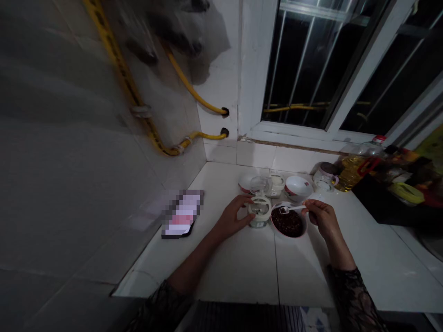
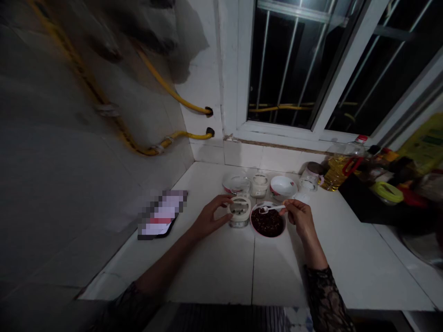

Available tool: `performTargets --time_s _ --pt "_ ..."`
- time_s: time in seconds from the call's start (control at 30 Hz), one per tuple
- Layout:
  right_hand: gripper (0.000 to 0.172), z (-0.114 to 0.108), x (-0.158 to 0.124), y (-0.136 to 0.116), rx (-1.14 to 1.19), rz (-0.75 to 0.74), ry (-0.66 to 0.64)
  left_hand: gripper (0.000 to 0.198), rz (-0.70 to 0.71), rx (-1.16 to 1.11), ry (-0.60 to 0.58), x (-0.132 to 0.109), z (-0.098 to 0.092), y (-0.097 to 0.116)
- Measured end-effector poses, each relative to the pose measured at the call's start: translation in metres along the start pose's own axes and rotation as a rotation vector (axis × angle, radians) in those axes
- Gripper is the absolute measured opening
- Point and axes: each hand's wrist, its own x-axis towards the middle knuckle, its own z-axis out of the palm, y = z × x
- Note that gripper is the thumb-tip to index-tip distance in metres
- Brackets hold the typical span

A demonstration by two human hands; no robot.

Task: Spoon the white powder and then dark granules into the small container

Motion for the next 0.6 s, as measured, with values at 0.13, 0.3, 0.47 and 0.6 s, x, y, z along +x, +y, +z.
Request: performTargets --time_s 0.13,0.3,0.47,0.6 --pt "0.038 0.023 -0.01 -0.005 -0.03 -0.194 0.033 0.028 0.0 0.003 -0.002 0.0 0.0 -0.001" --pt "0.022 0.048 -0.029 0.0 -0.392 -0.68 -0.03 0.028 -0.006 0.001 0.004 0.0 0.0 0.0" --pt "0.019 0.044 -0.032 0.004 -0.515 -0.86 -0.09 0.029 -0.023 -0.008 -0.01 0.0 -0.001 0.001" --pt "0.024 0.021 -0.023 0.002 -0.436 -0.602 0.095 0.029 -0.031 -0.009 -0.012 -0.001 -0.002 0.001"
